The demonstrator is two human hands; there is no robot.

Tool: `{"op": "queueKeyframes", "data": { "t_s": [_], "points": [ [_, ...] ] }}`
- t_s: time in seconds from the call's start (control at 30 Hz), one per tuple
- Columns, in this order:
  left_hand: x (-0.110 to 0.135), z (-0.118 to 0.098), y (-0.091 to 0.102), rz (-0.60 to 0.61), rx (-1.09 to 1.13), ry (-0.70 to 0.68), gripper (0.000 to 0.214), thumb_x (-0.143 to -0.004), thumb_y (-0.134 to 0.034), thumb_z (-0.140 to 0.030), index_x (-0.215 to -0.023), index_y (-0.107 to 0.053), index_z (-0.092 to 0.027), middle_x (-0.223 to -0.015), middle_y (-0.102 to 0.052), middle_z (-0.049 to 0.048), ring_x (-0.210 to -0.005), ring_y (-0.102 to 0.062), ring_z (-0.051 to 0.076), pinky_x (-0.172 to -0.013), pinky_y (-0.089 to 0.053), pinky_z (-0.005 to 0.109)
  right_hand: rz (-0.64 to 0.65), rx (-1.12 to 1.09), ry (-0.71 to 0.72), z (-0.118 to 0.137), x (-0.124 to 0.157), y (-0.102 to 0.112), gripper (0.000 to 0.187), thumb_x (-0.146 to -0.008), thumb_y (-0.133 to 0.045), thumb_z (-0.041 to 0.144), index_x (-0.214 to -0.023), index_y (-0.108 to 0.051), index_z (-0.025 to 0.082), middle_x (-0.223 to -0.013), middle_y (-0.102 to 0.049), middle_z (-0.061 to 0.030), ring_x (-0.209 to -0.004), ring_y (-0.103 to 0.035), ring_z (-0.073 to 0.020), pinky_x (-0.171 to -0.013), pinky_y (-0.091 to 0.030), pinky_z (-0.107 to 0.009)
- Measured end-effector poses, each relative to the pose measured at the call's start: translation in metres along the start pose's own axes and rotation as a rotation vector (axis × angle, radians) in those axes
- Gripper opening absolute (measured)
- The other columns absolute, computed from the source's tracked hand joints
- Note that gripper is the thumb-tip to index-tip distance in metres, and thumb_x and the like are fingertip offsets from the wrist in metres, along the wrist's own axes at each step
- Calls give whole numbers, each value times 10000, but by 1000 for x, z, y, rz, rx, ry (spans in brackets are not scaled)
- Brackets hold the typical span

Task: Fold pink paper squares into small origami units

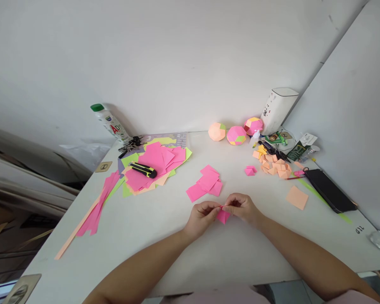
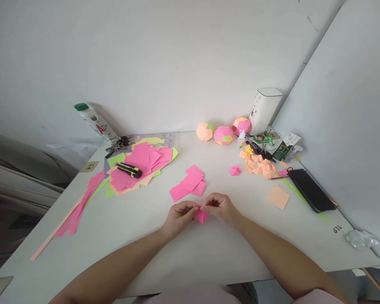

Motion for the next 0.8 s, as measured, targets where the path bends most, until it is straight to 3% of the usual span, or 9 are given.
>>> {"op": "queueKeyframes", "data": {
  "t_s": [0.17,0.57,0.8],
  "points": [
    [1,1,-1,79,-47,-12,245,-825,-576,-367,-815,-674,-142,-707,-644,43,-621,-550,118,-583,-443,243,23,22,6,-1,0,-1,236,-699,-728,359,-659,-584,177,-578,-496,40,-513,-440,-97,-490,-367,-242],
    [1,-3,-1,50,-96,-53,256,-802,-599,-382,-784,-669,-137,-716,-664,68,-653,-584,150,-616,-473,274,86,207,19,3,4,-6,212,-819,-595,383,-758,-587,180,-622,-517,15,-530,-427,-105,-495,-356,-241],
    [1,0,1,40,-99,-46,266,-798,-601,-389,-764,-660,-131,-714,-667,65,-647,-595,149,-611,-477,270,90,280,77,2,5,-8,189,-821,-556,333,-708,-547,182,-585,-462,29,-499,-377,-98,-461,-317,-230]
  ]
}}
Point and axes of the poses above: each hand's wrist, its own x-axis away from the middle knuckle, its own y-axis out of the back of the hand, z = x × y, the point moved 2 cm from there along -x, towards the middle knuckle
